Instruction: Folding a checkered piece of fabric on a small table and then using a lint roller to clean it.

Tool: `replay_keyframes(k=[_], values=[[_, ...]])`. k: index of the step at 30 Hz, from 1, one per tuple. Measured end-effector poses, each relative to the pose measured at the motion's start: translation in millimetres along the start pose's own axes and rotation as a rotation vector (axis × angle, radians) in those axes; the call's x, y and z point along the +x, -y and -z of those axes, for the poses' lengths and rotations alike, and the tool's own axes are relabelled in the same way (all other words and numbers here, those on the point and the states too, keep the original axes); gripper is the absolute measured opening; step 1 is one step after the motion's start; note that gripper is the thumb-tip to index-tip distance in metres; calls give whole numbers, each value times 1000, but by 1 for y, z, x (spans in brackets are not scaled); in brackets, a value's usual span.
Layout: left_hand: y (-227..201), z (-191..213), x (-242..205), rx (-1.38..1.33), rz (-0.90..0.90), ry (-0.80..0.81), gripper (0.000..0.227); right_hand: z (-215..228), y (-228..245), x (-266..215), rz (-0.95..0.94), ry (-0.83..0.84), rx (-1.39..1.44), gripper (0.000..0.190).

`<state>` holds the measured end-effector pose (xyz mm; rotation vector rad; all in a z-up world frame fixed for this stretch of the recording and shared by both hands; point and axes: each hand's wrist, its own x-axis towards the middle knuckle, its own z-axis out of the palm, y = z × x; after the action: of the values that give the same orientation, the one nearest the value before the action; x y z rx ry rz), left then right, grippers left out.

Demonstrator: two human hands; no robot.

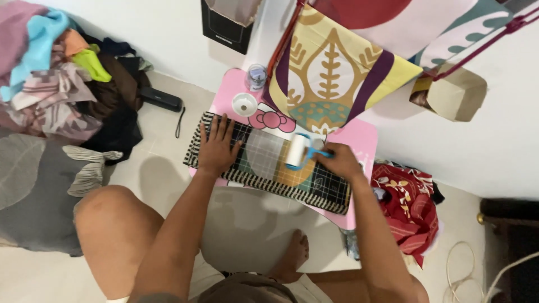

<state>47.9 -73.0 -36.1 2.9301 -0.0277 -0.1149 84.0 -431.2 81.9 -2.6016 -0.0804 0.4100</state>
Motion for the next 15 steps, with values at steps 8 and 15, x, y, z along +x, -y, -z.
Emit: replay_keyframes(k=[8,15], values=[[0,-1,-2,-47,0,-27,69,55,-150,-72,-234,-108,8,29],[0,-9,1,-68,2,-55,70,31,-78,-73,-119,-193,104,29]])
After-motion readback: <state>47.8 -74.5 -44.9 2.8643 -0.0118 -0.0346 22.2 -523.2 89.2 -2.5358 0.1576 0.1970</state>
